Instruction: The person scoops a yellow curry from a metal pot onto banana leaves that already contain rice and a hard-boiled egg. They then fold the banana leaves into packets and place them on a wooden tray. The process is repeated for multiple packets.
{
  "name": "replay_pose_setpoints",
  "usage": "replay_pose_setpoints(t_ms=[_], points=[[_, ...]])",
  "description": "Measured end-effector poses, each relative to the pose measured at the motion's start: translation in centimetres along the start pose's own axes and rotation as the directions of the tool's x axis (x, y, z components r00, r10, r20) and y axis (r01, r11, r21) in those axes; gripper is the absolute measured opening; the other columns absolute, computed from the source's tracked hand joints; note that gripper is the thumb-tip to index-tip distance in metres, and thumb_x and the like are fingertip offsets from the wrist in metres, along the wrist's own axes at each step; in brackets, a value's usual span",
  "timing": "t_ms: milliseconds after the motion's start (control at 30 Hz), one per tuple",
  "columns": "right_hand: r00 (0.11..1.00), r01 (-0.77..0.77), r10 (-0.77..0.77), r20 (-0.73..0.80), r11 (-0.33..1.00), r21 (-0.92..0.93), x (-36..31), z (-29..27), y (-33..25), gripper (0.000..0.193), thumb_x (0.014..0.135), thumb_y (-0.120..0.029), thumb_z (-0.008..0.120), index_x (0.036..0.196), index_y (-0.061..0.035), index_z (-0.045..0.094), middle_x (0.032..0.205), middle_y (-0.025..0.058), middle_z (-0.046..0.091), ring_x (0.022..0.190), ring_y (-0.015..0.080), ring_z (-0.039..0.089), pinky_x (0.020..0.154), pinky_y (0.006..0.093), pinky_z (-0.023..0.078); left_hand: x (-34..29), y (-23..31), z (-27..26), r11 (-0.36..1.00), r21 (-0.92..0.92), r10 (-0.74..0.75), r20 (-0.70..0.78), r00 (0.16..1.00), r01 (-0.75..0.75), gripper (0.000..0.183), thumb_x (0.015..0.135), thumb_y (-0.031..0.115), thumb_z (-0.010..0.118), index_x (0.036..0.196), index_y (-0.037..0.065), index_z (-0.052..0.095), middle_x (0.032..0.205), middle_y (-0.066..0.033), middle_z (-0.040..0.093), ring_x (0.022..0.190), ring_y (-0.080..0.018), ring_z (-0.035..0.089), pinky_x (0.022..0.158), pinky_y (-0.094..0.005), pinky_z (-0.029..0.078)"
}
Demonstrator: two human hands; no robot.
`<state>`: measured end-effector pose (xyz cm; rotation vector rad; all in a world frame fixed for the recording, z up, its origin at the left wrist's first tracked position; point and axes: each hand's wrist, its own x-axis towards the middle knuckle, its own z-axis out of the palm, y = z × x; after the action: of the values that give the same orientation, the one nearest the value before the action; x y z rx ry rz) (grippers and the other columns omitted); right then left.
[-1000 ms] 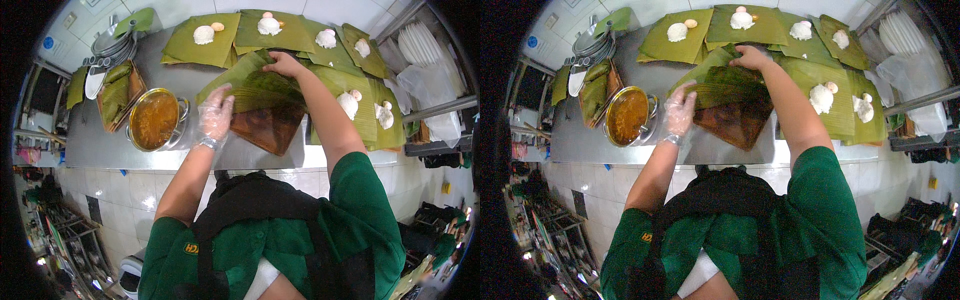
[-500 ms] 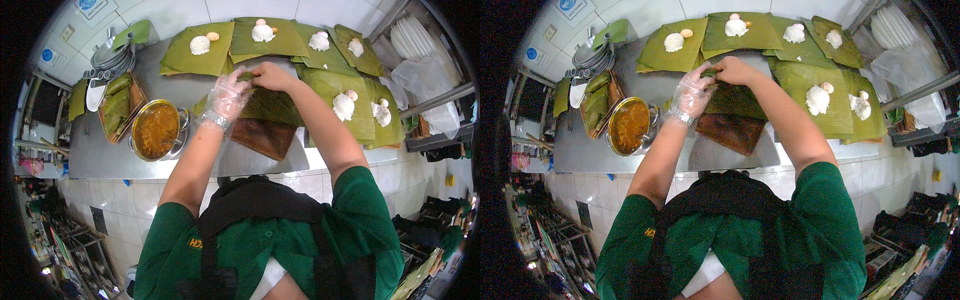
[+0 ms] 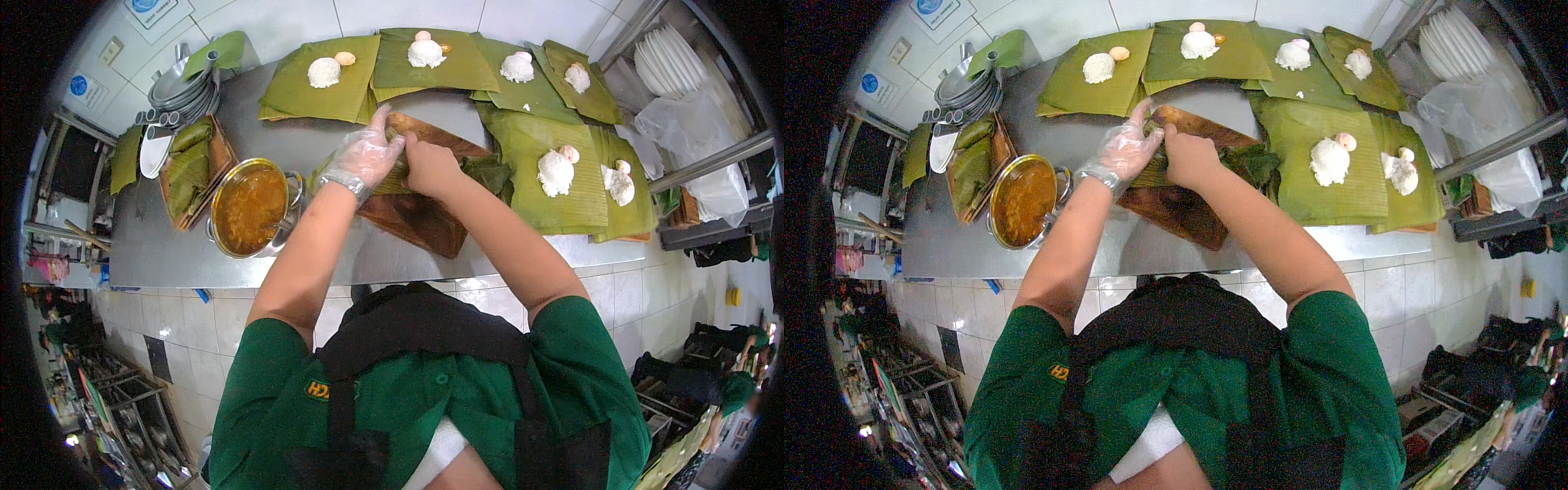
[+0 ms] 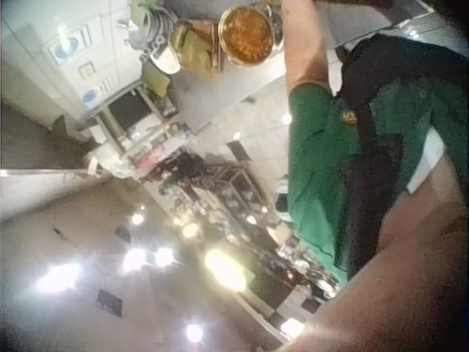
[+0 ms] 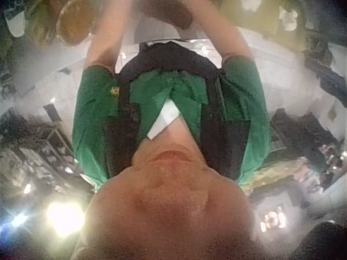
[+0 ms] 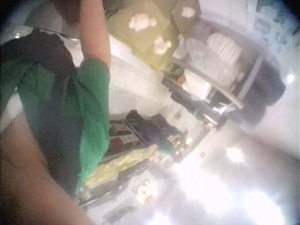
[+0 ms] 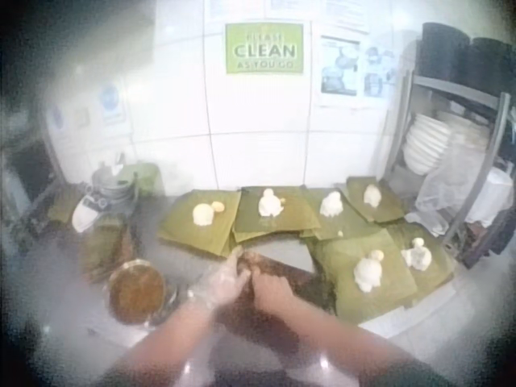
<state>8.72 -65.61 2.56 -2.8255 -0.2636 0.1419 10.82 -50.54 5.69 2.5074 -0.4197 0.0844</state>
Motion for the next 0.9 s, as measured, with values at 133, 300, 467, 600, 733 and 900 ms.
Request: replay_pose_setpoints(t_ms=[133,300,467,600,733,900], points=[[0.992,0.075,-0.082,0.095,0.994,0.080,2.0,-0.7,1.0,0.056,0.072,-0.014,0.076,0.119,-0.0016,0.049,0.098,0.0238,0.069,0.103,0.0357,0.067,0.087,0.0507,0.052,-0.5,-0.4,-0.9,0.751,0.395,0.571,0.014,0.821,-0.530,0.028,0.083,0.023,0.062,0.106,0.007,0.062,0.099,-0.0212,0.068,0.094,-0.0407,0.066,0.083,-0.0487,0.053],[0.983,0.138,-0.149,-0.103,0.985,-0.106,0.1,-1.6,-0.3,0.060,0.068,-0.015,0.078,0.120,-0.0043,0.050,0.114,0.0182,0.061,0.111,0.0353,0.059,0.092,0.0488,0.046,-0.7,-1.4,-0.3,0.764,0.471,0.386,0.214,0.897,-0.441,0.013,0.085,0.018,0.059,0.090,0.008,0.065,0.085,-0.0159,0.068,0.081,-0.0371,0.067,0.071,-0.0490,0.053],[0.974,0.089,-0.139,-0.177,0.961,-0.262,-2.5,0.4,-1.0,0.053,0.071,-0.015,0.074,0.118,-0.0056,0.051,0.113,0.0144,0.059,0.109,0.0347,0.057,0.090,0.0517,0.042,-0.1,-2.3,0.8,0.877,0.284,0.351,0.173,0.920,-0.388,0.018,0.090,0.021,0.057,0.101,0.008,0.062,0.085,-0.0184,0.068,0.082,-0.0402,0.066,0.075,-0.0511,0.051],[0.999,0.031,-0.026,0.040,0.993,-0.114,-0.7,1.1,0.1,0.045,0.074,-0.016,0.072,0.114,-0.0072,0.055,0.109,0.0149,0.066,0.107,0.0351,0.062,0.093,0.0543,0.041,-1.0,-1.1,1.4,0.935,0.289,0.181,0.114,0.977,-0.207,0.031,0.091,0.024,0.057,0.117,0.008,0.058,0.087,-0.0197,0.068,0.084,-0.0411,0.065,0.079,-0.0521,0.049],[0.994,0.096,-0.103,0.044,0.984,0.149,1.0,0.6,1.7,0.049,0.068,-0.025,0.080,0.111,-0.0079,0.061,0.113,0.0145,0.068,0.113,0.0361,0.061,0.093,0.0579,0.042,-8.3,0.8,3.7,0.923,-0.015,0.350,-0.377,0.858,-0.383,0.036,0.087,0.018,0.067,0.119,0.007,0.057,0.101,-0.0164,0.063,0.092,-0.0341,0.061,0.079,-0.0456,0.051],[0.983,0.106,-0.123,0.138,0.987,0.120,0.9,0.2,3.1,0.057,0.059,-0.028,0.085,0.104,-0.0023,0.063,0.106,0.0212,0.067,0.106,0.0377,0.063,0.090,0.0448,0.049,-11.8,-0.8,7.4,-0.076,-0.973,-0.498,0.224,0.837,0.216,0.048,0.092,0.019,0.069,0.131,0.003,0.047,0.117,-0.0073,0.060,0.101,-0.0229,0.060,0.090,-0.0418,0.050]])
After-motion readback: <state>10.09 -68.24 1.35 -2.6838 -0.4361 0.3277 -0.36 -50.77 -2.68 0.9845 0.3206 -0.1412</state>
